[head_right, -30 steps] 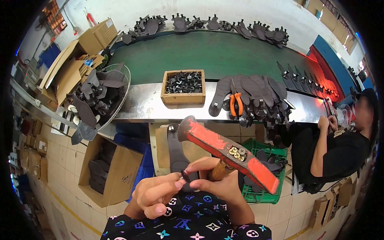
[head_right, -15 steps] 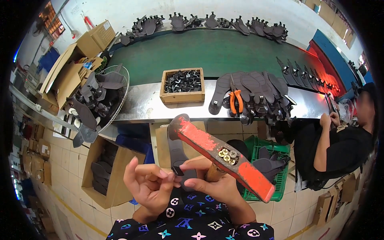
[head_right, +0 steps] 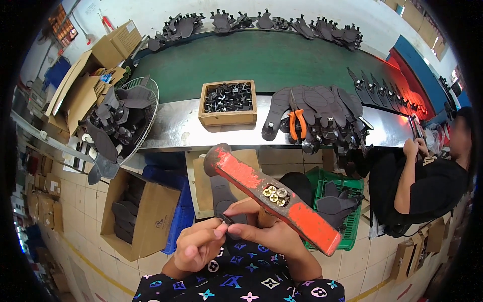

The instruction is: Processing shoe components using a hammer and manual assembly at a factory workbench.

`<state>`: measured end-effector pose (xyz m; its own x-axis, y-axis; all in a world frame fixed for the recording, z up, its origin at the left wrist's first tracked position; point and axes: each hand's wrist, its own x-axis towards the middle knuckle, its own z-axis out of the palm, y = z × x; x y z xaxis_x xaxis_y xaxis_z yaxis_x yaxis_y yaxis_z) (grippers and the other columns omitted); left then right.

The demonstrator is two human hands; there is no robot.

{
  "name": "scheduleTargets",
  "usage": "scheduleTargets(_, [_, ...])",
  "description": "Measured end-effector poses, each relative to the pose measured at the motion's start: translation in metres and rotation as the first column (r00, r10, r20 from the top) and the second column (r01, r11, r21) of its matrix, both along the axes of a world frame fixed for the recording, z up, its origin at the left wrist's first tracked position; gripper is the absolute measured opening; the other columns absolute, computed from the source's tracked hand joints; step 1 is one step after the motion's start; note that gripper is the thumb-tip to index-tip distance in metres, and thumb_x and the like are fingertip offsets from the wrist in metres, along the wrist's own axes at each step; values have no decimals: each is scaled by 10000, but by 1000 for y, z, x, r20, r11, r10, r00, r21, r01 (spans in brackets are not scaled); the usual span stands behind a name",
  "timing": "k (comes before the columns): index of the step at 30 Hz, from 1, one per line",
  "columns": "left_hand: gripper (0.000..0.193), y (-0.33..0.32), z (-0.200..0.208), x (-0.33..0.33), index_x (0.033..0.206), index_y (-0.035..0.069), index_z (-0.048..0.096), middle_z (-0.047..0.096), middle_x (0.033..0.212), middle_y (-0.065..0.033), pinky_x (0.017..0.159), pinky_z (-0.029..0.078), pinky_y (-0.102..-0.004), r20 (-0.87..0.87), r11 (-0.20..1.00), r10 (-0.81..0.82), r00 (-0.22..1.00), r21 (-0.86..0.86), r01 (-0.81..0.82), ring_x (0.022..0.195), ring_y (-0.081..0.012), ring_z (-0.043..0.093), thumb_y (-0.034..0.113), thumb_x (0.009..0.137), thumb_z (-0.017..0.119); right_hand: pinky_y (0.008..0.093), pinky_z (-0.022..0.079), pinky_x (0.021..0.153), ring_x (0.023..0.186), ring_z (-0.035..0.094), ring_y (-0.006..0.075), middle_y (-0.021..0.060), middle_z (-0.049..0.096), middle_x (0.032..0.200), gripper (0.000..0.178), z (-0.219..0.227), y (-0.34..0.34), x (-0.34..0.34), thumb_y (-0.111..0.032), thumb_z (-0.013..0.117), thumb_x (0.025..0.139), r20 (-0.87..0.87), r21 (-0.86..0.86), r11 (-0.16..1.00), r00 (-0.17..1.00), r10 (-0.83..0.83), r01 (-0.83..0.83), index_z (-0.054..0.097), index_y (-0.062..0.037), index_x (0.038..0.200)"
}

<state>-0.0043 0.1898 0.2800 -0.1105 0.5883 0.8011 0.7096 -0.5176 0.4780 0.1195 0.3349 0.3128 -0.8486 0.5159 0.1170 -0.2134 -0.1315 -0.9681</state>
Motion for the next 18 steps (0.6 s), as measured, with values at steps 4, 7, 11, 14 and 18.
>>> scheduleTargets(4, [761, 13, 7, -7, 1346, 50, 367, 616, 1050, -216, 528, 584, -340, -132, 979, 124, 983, 180, -99, 666, -291, 651, -198, 731, 740, 202, 417, 570, 663, 558, 70, 147, 714, 991, 219, -1, 4, -3, -54, 789, 800, 64, 60, 997, 997, 34, -38, 707, 46, 976])
scheduleTargets(7, [414, 10, -20, -37, 1175, -20, 498, 642, 1083, -197, 759, 594, -428, -103, 987, -54, 993, -159, 37, 859, -332, 688, 29, 837, 731, 208, 480, 626, 736, 622, 98, 129, 703, 1011, 185, -14, 7, -10, -16, 773, 806, 26, -1, 1000, 1000, 6, -6, 707, 33, 972])
scheduleTargets(11, [629, 58, -46, -70, 1301, -37, 512, 596, 1230, -195, 944, 493, -401, -2, 768, 575, 818, -343, -541, 1080, -383, 616, 196, 798, 808, 217, 447, 591, 674, 540, 35, 13, 686, 931, 183, -38, 31, -48, -45, 772, 826, 148, 201, 968, 972, -181, 150, 716, 17, 989])
scheduleTargets(14, [470, 71, -88, -102, 1217, -7, 614, 663, 1152, -173, 1001, 454, -386, 189, 780, 539, 821, -479, -402, 1100, -337, 625, 101, 793, 786, 261, 441, 586, 639, 520, 74, 39, 682, 824, 215, -57, 53, -82, -100, 762, 838, 177, 455, 886, 966, -188, 89, 715, 13, 1014])
scheduleTargets(18, [288, 67, -93, -101, 1053, 39, 715, 721, 1066, -138, 1039, 411, -439, 278, 805, 469, 838, -525, -276, 1090, -290, 651, 109, 782, 782, 345, 487, 651, 693, 626, 228, 147, 663, 809, 213, -79, 63, -100, -119, 715, 862, 206, 517, 856, 973, -103, -19, 687, 17, 1023])
